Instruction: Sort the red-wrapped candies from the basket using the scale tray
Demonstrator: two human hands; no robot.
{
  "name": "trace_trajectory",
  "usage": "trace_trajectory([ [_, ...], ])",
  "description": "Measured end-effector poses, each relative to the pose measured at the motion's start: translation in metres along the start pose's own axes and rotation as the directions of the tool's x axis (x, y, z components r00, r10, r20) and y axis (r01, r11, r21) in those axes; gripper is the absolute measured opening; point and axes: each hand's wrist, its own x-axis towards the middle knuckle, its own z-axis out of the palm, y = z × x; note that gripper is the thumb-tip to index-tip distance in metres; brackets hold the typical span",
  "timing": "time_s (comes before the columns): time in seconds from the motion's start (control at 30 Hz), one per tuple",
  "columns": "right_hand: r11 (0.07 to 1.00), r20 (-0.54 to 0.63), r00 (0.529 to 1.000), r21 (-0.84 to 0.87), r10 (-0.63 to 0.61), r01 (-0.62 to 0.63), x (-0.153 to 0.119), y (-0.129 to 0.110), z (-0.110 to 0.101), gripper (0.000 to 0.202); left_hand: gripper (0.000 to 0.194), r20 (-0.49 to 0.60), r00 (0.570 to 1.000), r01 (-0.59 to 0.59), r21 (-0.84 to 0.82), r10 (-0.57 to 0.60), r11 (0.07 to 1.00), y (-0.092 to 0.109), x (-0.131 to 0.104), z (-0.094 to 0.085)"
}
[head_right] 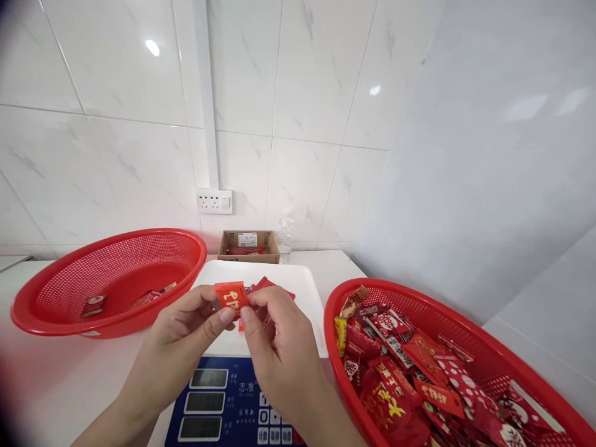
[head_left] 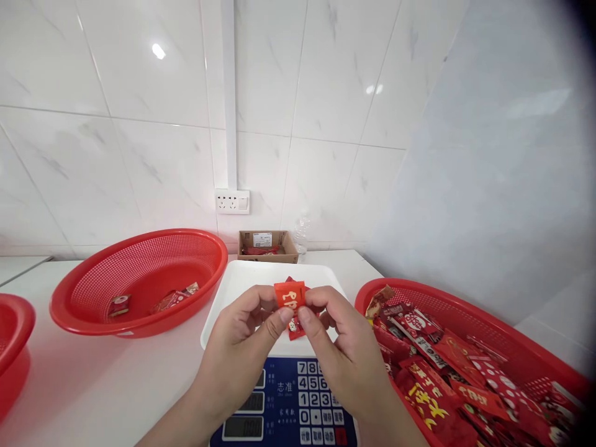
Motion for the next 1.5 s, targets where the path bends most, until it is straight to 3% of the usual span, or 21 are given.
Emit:
trace_trajectory([
  [0.27,0.993,-0.025,0.997,-0.089,-0.075,0.073,-0.0015,-0.0007,0.0024,0.013,0.012,0.070,0.997,0.035,-0.040,-0.032,0.999,0.0008,0.0007,-0.0029],
  [0.5,0.999,0.008,0.999,-0.032,-0.041,0.041,-0.0028,-0.0027,0.0026,0.016,0.015,0.086,0.996,-0.001,-0.059,0.006,0.998,-0.0018,0.0012,-0.0036],
  [0.67,0.993,0.072,0.996,0.110,0.043,-0.051,-0.0017,-0.0014,0.0033,0.023,0.020,0.042,0.999,-0.010,-0.092,0.014,0.996,-0.0038,0.0015,0.0005],
  [0.87,0.994,0.046,0.999,0.104,0.009,-0.014,-0.0008,-0.0007,0.0063,0.031,0.025,0.094,0.996,0.013,-0.113,-0.002,0.994,-0.0038,0.0015,0.0021],
  [1.2,0.993,0.076,0.997,0.114,0.010,-0.019,-0.0037,-0.0054,0.0047,0.035,0.031,0.219,0.976,0.005,0.052,-0.016,0.999,0.0038,-0.0032,0.0005],
  [1.5,0.978,0.051,0.996,0.193,0.073,-0.081,-0.0003,-0.0062,0.0079,0.038,0.026,0.134,0.990,-0.054,0.057,0.045,0.997,-0.0016,-0.0035,0.0036],
])
